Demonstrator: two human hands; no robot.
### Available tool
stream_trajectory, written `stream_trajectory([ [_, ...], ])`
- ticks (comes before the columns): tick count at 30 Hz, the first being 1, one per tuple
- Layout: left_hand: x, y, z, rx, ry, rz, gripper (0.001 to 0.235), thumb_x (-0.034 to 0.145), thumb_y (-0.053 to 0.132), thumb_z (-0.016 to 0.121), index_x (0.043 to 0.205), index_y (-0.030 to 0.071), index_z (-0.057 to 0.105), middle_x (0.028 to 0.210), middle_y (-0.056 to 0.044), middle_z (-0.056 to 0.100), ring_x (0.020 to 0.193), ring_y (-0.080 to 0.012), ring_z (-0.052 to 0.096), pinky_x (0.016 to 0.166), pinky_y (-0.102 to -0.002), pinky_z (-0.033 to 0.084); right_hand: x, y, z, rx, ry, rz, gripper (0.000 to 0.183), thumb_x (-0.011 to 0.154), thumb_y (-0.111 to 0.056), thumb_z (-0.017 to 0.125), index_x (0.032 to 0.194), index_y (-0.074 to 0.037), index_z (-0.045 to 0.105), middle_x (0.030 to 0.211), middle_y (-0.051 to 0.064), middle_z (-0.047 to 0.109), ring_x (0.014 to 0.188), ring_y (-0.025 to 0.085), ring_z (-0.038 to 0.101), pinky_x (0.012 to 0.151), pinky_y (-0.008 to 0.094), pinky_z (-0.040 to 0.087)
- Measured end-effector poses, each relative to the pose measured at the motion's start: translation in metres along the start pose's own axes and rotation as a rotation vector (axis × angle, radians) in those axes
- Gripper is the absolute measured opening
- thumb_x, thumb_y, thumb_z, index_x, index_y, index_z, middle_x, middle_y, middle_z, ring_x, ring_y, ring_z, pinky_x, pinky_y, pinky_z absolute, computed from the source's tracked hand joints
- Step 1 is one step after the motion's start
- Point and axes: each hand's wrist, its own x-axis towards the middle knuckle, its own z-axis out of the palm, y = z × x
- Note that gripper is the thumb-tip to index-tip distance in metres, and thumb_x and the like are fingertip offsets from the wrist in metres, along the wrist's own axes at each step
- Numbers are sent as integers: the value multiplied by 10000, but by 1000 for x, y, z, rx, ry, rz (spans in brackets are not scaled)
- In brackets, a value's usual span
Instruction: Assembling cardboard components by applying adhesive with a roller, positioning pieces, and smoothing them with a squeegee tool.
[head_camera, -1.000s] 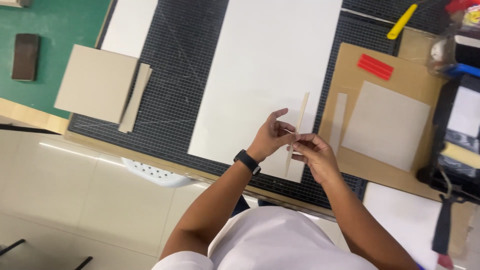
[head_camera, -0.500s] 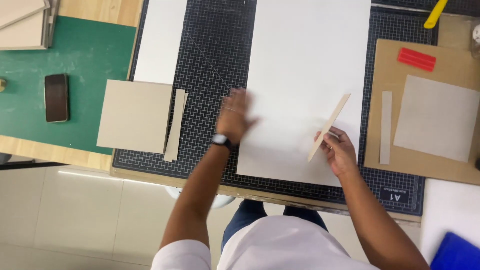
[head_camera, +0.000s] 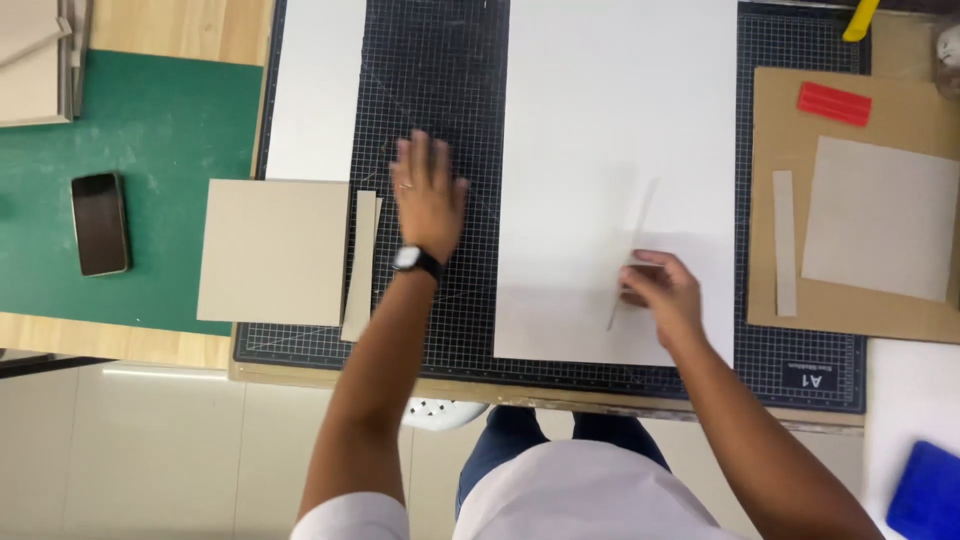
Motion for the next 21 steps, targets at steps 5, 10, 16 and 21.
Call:
stream_trajectory([
  [5, -58, 33, 37, -388, 126, 77, 326, 1037, 194, 613, 1357, 239, 655, 1427, 19, 521, 1409, -229, 444, 1175, -428, 410, -13, -10, 79, -166, -48, -86, 422, 808, -127, 891, 1188, -93, 710, 997, 183, 721, 856, 275, 754, 657, 368, 662],
  [10, -91, 16, 46, -500, 137, 91, 334, 1007, 130, 605, 1273, 313, 691, 1263, 151, 576, 1300, -93, 515, 1086, -297, 488, 7, -3, 124, -461, -33, -244, 352, 746, -255, 926, 1044, -185, 752, 860, 50, 745, 739, 144, 736, 572, 250, 642],
  [16, -88, 17, 40, -560, 208, 83, 327, 974, 44, 623, 1195, 257, 737, 1168, 98, 647, 1198, -119, 572, 1017, -317, 502, 26, -16, 155, -657, 0, -264, 313, 769, -250, 850, 1050, -174, 735, 911, 79, 775, 803, 233, 755, 661, 343, 629],
  [21, -78, 13, 50, -517, 245, 57, 311, 953, 73, 649, 1166, 277, 750, 1130, 124, 662, 1132, -102, 591, 964, -298, 492, 51, -18, 168, -813, 58, -278, 330, 780, -321, 835, 1065, -193, 730, 900, 28, 768, 858, 266, 761, 716, 406, 634],
])
